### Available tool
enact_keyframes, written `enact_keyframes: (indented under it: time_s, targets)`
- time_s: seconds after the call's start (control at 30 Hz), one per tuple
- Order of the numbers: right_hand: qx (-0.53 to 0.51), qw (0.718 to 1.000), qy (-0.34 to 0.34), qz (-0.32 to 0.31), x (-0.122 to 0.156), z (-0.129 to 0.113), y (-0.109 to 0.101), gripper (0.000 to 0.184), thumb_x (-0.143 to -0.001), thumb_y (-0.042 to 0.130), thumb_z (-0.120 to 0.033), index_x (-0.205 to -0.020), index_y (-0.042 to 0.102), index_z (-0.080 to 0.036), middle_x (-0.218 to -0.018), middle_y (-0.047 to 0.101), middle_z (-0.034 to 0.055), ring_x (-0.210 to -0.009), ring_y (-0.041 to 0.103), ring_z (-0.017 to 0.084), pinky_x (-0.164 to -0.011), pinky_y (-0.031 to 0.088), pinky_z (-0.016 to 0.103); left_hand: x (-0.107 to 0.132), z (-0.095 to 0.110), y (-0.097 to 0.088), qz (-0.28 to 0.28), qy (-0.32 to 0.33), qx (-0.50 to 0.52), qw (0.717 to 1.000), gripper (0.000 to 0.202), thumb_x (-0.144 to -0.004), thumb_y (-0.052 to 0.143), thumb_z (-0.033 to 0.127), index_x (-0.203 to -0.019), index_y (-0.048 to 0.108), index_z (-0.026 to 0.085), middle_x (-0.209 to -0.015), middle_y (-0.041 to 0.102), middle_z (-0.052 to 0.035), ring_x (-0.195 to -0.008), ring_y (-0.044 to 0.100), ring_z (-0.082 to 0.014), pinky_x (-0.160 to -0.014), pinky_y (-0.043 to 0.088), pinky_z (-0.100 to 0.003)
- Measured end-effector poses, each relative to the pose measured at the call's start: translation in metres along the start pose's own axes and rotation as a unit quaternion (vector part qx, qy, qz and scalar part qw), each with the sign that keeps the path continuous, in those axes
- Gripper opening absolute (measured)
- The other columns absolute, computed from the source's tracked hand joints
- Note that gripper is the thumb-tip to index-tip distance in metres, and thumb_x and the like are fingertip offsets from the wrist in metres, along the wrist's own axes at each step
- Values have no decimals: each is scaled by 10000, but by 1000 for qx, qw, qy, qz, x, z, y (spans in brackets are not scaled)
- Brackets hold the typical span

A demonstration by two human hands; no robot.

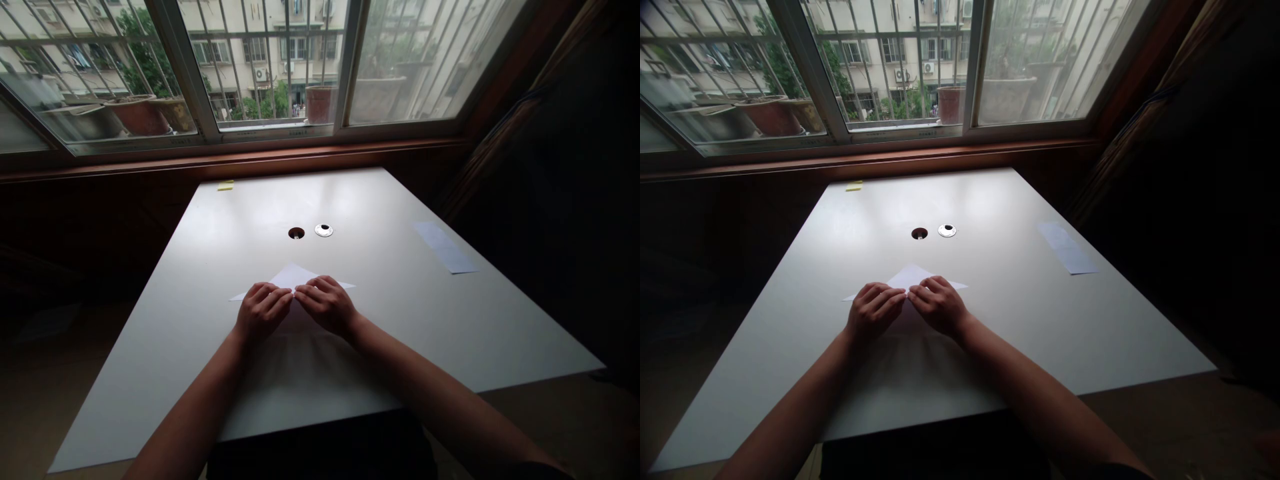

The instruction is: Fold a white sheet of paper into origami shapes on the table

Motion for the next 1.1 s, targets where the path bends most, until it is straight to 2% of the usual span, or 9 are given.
enact_keyframes:
  time_s: [0.27, 0.5, 0.73, 0.9, 1.1]
  targets:
    - [-2, 1000, 23, 15, 14, 19, -19, 216, -912, 580, -127, -1089, 670, -213, -1122, 723, 37, -950, 612, 191, -837, 438, 378, 1, -6, -7, 3, -14, -3, 1000, 254, -840, 655, 118, -1062, 635, 238, -1037, 745, -8, -870, 665, -174, -858, 499, -380]
    - [13, 997, 61, 42, 40, 49, -46, 255, -896, 617, -150, -1125, 675, -248, -1117, 731, 33, -946, 635, 191, -852, 452, 376, 5, -15, -16, 25, -33, -16, 999, 266, -835, 657, 108, -1060, 639, 248, -1027, 748, -4, -872, 667, -175, -886, 494, -382]
    - [33, 992, 105, 53, 64, 67, -60, 249, -902, 624, -185, -1128, 681, -273, -1096, 740, 30, -939, 656, 193, -855, 461, 382, 12, -31, -25, 41, -61, -25, 997, 275, -852, 633, 115, -1086, 641, 259, -1050, 745, -16, -891, 668, -183, -889, 498, -394]
    - [41, 992, 106, 45, 69, 68, -59, 247, -895, 629, -163, -1117, 682, -259, -1095, 740, 35, -932, 653, 193, -859, 454, 380, 20, -44, -30, 67, -112, -32, 991, 270, -846, 644, 105, -1068, 646, 258, -1066, 740, -19, -917, 652, -202, -871, 505, -407]
    - [24, 996, 82, 33, 60, 56, -46, 263, -882, 641, -142, -1118, 672, -254, -1103, 735, 27, -930, 640, 188, -852, 447, 373, 18, -36, -27, 63, -106, -18, 992, 418, -830, 692, 130, -1212, 609, 278, -1140, 718, -21, -997, 621, -222, -900, 509, -408]
Point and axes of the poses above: each hand's wrist, its own x-axis away from the middle knuckle, its own y-axis out of the palm, z = x × y, the point moved 6 cm from there along -x, towards the middle knuckle
